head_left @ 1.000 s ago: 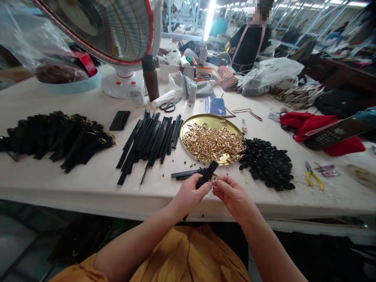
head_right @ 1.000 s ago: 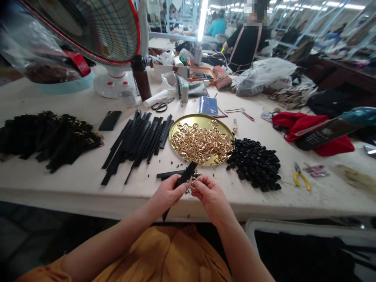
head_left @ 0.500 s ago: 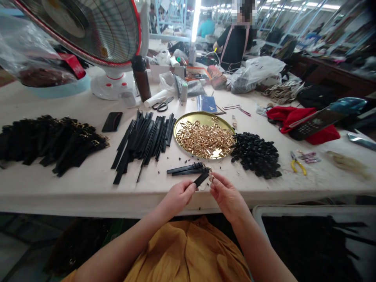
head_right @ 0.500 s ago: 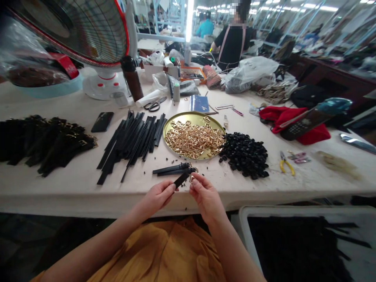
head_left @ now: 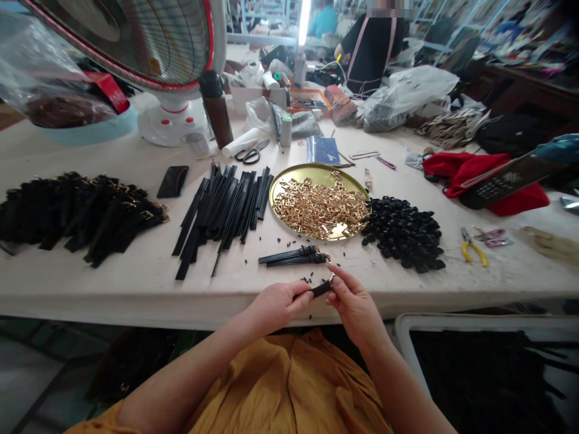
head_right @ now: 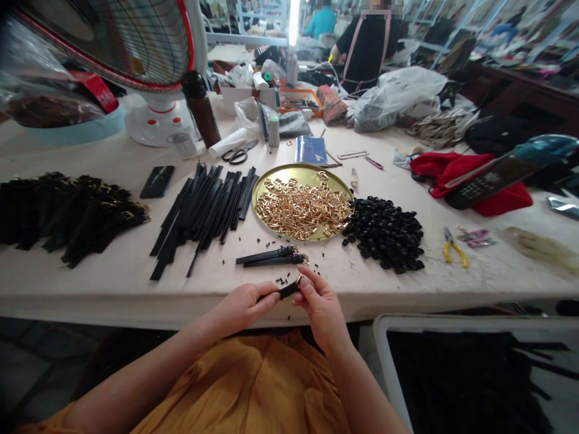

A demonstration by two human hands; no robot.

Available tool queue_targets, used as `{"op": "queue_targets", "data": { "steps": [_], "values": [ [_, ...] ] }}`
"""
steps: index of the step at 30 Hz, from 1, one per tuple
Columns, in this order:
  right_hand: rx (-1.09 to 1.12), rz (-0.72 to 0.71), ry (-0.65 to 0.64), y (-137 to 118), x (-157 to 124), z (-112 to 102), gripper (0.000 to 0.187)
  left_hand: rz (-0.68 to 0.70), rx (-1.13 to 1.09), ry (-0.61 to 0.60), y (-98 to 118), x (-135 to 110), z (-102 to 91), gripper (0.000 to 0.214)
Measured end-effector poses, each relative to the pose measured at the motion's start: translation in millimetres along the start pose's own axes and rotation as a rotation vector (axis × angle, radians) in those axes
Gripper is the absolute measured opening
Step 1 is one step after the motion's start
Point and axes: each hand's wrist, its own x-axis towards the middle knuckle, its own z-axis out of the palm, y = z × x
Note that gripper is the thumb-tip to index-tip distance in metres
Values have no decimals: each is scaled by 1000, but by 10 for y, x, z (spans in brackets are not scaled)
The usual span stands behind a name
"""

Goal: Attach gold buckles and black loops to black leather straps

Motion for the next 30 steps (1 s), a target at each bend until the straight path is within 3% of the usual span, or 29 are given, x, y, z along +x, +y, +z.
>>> {"op": "queue_targets", "data": {
  "steps": [7,10,14,17,20,25,26,28,30],
  "values": [
    [-166,3,-30,196,-32,40,31,-12,-195,53,13,103,169,24],
    [-360,-114,-14,260,-94,45,30,-57,-372,54,22,124,241,19],
    [-492,-237,78,241,-136,9,21,-163,-591,-61,51,110,247,27],
    [-405,-145,48,212,-110,-22,29,-201,-697,-125,85,89,241,26],
    [-310,-57,-5,201,-103,-23,29,-251,-740,-105,100,78,273,25],
    [-746,-448,95,160,-189,-26,21,-236,-597,-23,64,65,337,26],
    [-772,-472,86,151,-199,-37,20,-220,-574,-19,58,58,339,27],
    [-694,-368,31,143,-200,-68,18,-192,-538,-28,53,40,328,30],
    [-520,-163,-44,150,-181,-100,20,-174,-507,-51,57,23,305,33]
  ]
}}
